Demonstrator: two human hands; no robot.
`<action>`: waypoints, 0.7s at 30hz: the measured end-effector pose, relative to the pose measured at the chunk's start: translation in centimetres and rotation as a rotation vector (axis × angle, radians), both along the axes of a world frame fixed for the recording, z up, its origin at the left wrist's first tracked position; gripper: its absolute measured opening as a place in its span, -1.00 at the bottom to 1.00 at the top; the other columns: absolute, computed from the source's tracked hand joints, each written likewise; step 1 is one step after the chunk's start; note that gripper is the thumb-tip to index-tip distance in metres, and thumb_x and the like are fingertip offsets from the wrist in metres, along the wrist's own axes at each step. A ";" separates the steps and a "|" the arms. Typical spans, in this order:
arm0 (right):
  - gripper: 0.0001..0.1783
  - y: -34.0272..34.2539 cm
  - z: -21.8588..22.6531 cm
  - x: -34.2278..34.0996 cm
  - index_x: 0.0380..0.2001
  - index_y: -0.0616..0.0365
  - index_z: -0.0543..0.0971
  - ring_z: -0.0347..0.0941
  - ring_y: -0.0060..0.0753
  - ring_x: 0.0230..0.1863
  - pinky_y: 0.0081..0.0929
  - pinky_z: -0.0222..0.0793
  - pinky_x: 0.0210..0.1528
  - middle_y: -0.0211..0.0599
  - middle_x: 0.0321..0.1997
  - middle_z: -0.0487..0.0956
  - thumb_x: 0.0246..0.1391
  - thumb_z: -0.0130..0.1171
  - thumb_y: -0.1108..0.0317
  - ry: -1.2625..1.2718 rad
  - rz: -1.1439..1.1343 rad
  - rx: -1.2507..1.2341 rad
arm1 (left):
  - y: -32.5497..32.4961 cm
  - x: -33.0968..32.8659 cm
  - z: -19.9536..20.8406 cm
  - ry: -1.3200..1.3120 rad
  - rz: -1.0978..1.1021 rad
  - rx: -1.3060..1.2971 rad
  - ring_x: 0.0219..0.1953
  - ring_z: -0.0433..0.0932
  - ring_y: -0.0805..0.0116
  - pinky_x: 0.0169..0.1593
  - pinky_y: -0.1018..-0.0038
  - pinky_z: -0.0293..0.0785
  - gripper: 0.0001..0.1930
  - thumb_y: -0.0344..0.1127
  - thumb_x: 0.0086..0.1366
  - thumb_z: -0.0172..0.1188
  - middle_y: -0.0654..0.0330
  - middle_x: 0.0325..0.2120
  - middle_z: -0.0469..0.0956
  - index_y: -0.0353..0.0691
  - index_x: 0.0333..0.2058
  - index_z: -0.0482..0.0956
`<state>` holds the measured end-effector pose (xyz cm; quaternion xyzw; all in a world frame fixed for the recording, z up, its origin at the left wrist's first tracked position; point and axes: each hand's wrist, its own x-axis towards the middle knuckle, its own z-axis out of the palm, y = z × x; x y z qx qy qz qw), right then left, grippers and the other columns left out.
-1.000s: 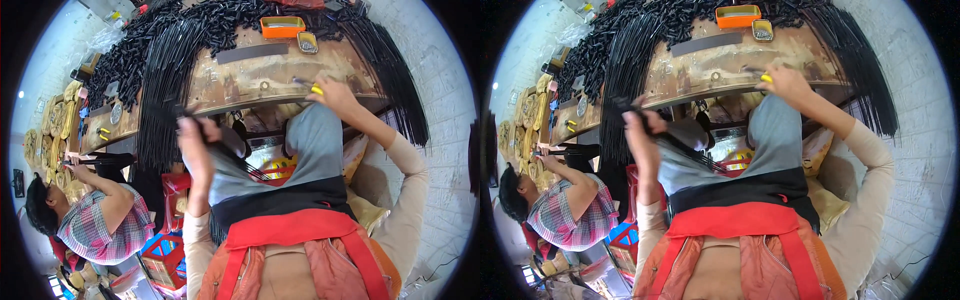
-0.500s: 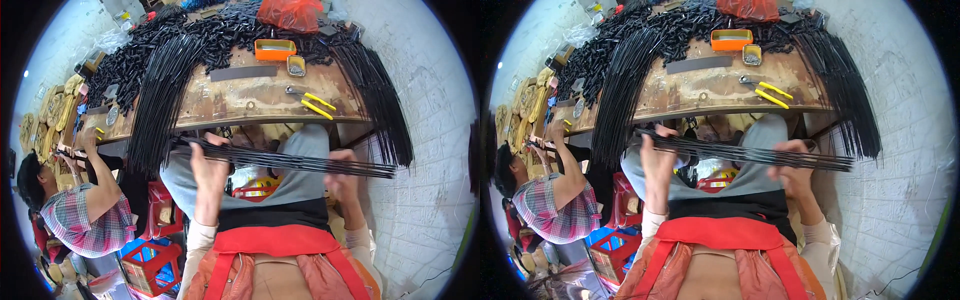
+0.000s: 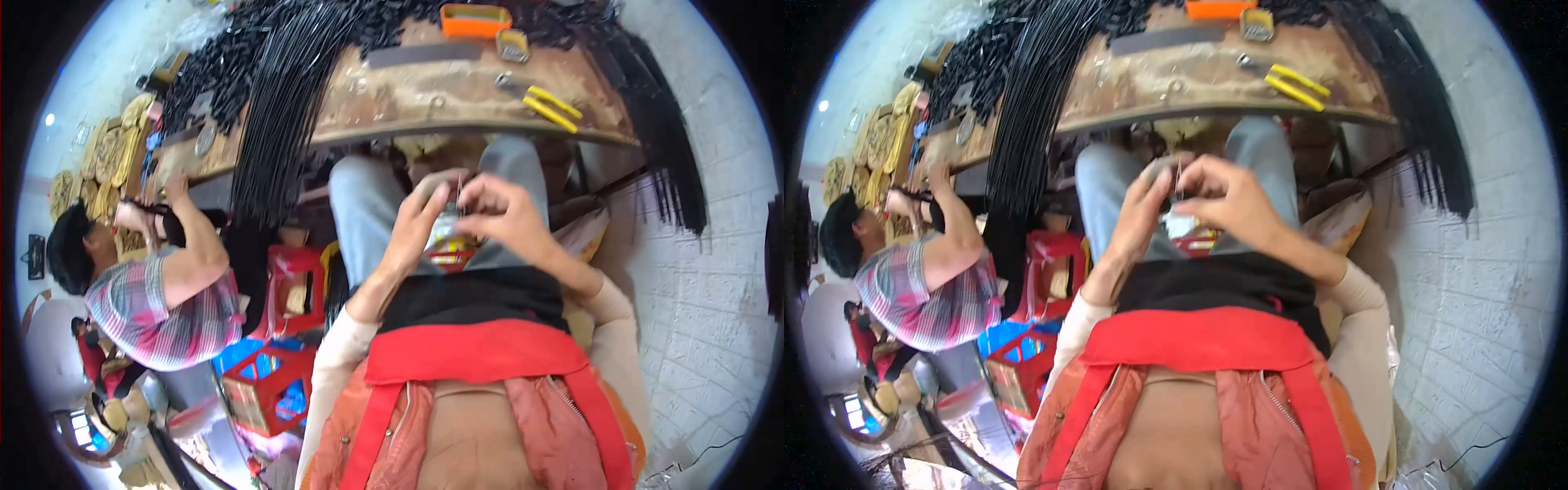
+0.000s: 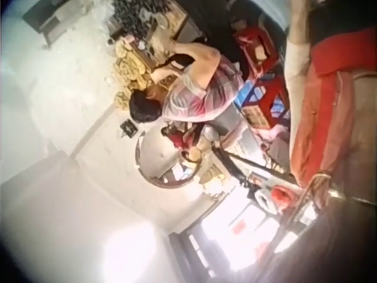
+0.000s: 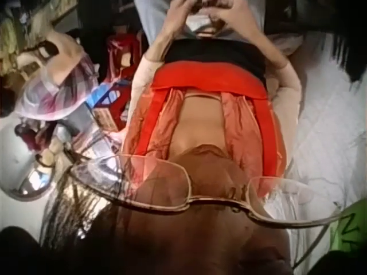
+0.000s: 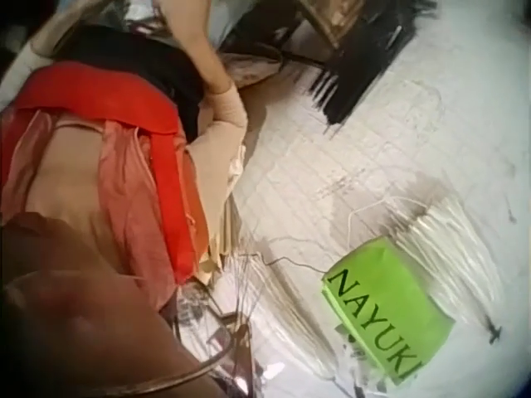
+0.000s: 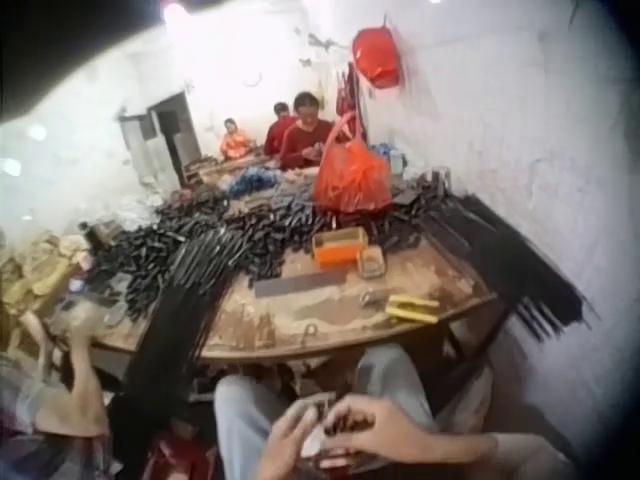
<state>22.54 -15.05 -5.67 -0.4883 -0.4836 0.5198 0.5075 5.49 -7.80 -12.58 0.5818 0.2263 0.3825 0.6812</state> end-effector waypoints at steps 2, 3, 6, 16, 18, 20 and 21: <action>-0.78 1.0 0.0 0.1 -0.30 0.19 0.49 0.43 -0.71 -0.46 -0.69 0.33 -0.44 -0.49 -0.43 0.52 -0.04 0.29 0.56 0.093 0.034 -0.043 | -0.5 0.1 2.8 0.001 -0.059 -0.188 -0.07 0.46 0.46 0.05 0.50 0.35 -0.64 -0.21 0.47 -0.08 0.20 -0.13 0.54 -0.38 0.04 0.45; -0.78 1.5 0.1 0.5 -0.31 0.19 0.49 0.44 -0.69 -0.47 -0.69 0.33 -0.46 -0.49 -0.42 0.52 -0.05 0.30 0.55 0.108 0.042 -0.017 | -0.7 0.3 3.8 -0.008 -0.024 -0.110 -0.06 0.45 0.47 0.06 0.51 0.35 -0.64 -0.22 0.47 -0.07 0.19 -0.11 0.54 -0.38 0.05 0.45; -0.80 2.6 0.3 1.5 -0.38 0.19 0.50 0.48 -0.63 -0.36 -0.65 0.36 -0.35 -0.45 -0.39 0.53 -0.08 0.32 0.54 0.077 0.012 -0.093 | -1.5 0.7 5.2 0.027 0.138 -0.070 -0.12 0.48 0.55 0.02 0.56 0.40 -0.72 -0.42 0.35 0.12 0.20 -0.16 0.57 -0.36 0.00 0.52; -0.74 3.3 0.1 0.4 -0.46 0.16 0.47 0.43 -0.53 -0.25 -0.56 0.35 -0.14 -0.40 -0.34 0.46 -0.17 0.35 0.65 0.217 0.060 0.120 | -0.6 -0.3 6.8 0.028 0.249 -0.093 -0.38 0.50 0.60 -0.27 0.61 0.48 -0.83 -0.52 0.14 0.34 0.30 -0.44 0.55 -0.27 -0.34 0.50; -0.73 3.0 0.2 0.2 -0.46 0.16 0.46 0.42 -0.55 -0.25 -0.56 0.37 -0.14 -0.40 -0.35 0.46 -0.16 0.34 0.67 0.234 -0.017 0.137 | -0.8 0.4 7.1 0.006 0.356 0.039 -0.35 0.50 0.58 -0.24 0.62 0.48 -0.84 -0.54 0.15 0.33 0.28 -0.41 0.55 -0.26 -0.36 0.49; -0.71 2.9 0.2 0.2 -0.45 0.16 0.43 0.42 -0.56 -0.25 -0.56 0.38 -0.15 -0.39 -0.34 0.46 -0.14 0.33 0.69 0.196 -0.022 0.171 | -0.6 0.6 7.3 -0.076 0.306 -0.055 -0.34 0.51 0.58 -0.22 0.61 0.48 -0.84 -0.53 0.15 0.32 0.27 -0.38 0.56 -0.27 -0.32 0.51; -0.71 2.9 0.3 0.3 -0.45 0.16 0.43 0.42 -0.56 -0.25 -0.56 0.38 -0.15 -0.39 -0.34 0.46 -0.14 0.33 0.69 0.195 -0.030 0.171 | -0.3 0.6 7.3 -0.098 0.223 -0.170 -0.32 0.52 0.58 -0.20 0.60 0.48 -0.83 -0.52 0.16 0.32 0.26 -0.34 0.57 -0.28 -0.29 0.52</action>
